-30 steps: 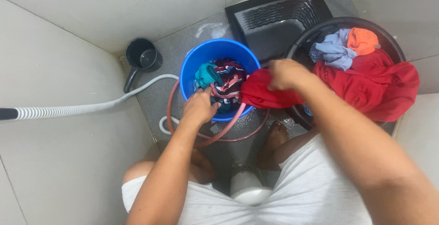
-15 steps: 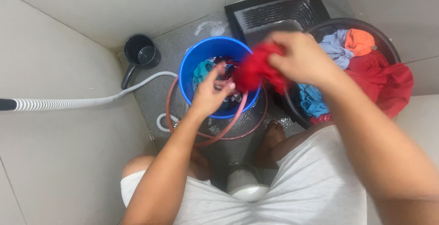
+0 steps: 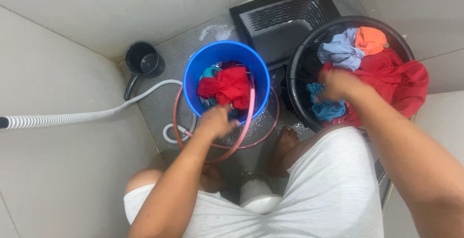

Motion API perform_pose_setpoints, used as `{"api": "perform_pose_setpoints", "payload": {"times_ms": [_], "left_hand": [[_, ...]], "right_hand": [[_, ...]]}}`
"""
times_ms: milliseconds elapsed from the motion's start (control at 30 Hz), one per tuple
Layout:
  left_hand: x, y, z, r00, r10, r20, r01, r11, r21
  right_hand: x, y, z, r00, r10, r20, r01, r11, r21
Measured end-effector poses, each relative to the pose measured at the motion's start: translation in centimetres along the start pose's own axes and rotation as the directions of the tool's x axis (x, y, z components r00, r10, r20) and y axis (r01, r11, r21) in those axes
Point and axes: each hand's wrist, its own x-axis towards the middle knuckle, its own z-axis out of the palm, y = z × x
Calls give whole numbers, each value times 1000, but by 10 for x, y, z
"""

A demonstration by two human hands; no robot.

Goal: The person transfers clothes from a black basket into a blue bucket of water, adds a small black container, and then hand-washes the items by rubbing and wringing them in the soapy water.

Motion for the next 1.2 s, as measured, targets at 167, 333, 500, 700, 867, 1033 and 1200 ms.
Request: {"api": "perform_pose_setpoints", "payload": {"times_ms": [167,333,500,700,867,1033,1200], "left_hand": [[-22,35,16,995,98,32,-101,989,107],[-30,43,27,966,224,-129,-210,971,109],[-24,40,38,957,232,-173,-226,973,55],[7,30,45,937,149,-317,-212,961,-177],[19,30,43,965,43,-260,-150,901,-406],[14,21,28,961,37,-274,-147,908,-392],[10,-36,-22,801,-106,-589,69,994,-85]], "right_hand": [[-42,19,71,982,163,96,-175,976,126],[-62,14,81,978,170,-123,-134,957,256],[-127,-26,4,921,223,-318,-14,837,547],[-128,-190,62,957,-78,278,-267,126,955],[-82,-279,177,940,-27,341,-341,-130,931],[-51,-293,212,987,79,138,-87,-463,882],[-50,-223,119,951,306,50,-127,236,963]]}}
